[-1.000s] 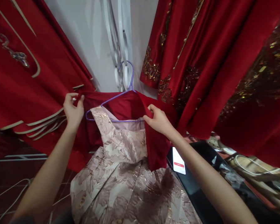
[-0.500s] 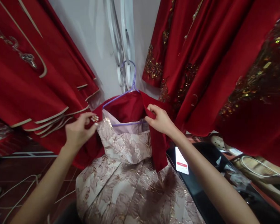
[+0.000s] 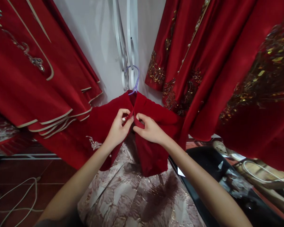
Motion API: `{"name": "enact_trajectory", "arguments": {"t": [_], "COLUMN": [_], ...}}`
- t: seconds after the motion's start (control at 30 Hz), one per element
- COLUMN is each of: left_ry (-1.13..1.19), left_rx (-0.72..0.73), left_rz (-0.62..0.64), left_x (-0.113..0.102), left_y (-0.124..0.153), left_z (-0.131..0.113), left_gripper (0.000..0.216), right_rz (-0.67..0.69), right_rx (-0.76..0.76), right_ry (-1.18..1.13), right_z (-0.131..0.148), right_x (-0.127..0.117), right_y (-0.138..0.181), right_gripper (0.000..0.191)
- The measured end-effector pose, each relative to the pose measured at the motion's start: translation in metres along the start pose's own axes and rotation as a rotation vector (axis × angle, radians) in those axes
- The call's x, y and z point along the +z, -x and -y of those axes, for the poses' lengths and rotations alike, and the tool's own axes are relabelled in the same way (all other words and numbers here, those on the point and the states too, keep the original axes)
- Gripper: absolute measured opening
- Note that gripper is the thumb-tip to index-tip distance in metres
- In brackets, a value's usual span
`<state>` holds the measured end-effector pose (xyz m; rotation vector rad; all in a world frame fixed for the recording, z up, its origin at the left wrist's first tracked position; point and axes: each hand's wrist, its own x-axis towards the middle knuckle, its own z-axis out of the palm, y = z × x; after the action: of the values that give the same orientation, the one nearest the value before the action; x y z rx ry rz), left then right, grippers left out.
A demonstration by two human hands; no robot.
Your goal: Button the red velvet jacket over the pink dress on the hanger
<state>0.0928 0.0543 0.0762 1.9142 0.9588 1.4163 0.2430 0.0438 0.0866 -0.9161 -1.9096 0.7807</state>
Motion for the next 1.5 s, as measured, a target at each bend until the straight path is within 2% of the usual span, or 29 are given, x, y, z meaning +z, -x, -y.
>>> {"name": "enact_trajectory", "arguments": {"t": [0.13,0.2,0.4,0.53,0.7,0.8,0.87,0.97,1.1,1.17,1.33,1.5], "left_ry": [-0.140,-0.199,-0.141,-0.145,-0.205,-0.228,-0.266,-0.327,-0.347,-0.342,-0.344,-0.138], "left_rx": [-0.032,-0.018,-0.038,-0.014,-0.005,-0.021,-0.039,-0.033,0.017,0.008,-0.018,-0.068], "left_rz": [-0.001,-0.023,-0.097,-0.095,-0.267,-0.280,-0.275,-0.226,-0.047,-0.001,-0.024,0.003], "left_x": [0.000,-0.003,-0.005,-0.014,-0.042,-0.055,-0.057,-0.050,-0.031,-0.021,-0.009,-0.009], "left_y": [0.012,0.017,0.025,0.021,-0.001,-0.019,-0.028,-0.029,-0.007,0.004,0.011,0.005], "left_z": [0.019,0.028,0.034,0.039,0.070,0.092,0.098,0.090,0.069,0.065,0.068,0.074], "left_gripper": [0.018,0.020,0.027,0.019,0.014,0.015,0.015,0.017,0.011,0.007,0.012,0.017], "right_rz": [-0.270,-0.337,-0.295,-0.324,-0.255,-0.272,-0.306,-0.375,-0.435,-0.462,-0.454,-0.387], "right_rx": [0.089,0.128,0.176,0.148,0.104,0.064,0.063,0.098,0.108,0.094,0.087,0.087], "right_ry": [-0.128,-0.260,-0.466,-0.501,-0.513,-0.504,-0.477,-0.339,-0.133,-0.073,-0.099,-0.174], "right_z": [-0.021,-0.030,-0.039,-0.033,-0.015,-0.016,-0.026,-0.046,-0.067,-0.073,-0.073,-0.069], "right_x": [0.010,0.016,0.030,0.035,0.043,0.047,0.047,0.046,0.044,0.043,0.040,0.034], "right_y": [0.012,0.016,0.024,0.027,0.030,0.027,0.023,0.016,0.010,0.009,0.007,0.009], "right_gripper": [0.017,0.018,0.023,0.023,0.020,0.019,0.020,0.022,0.022,0.020,0.019,0.022]}}
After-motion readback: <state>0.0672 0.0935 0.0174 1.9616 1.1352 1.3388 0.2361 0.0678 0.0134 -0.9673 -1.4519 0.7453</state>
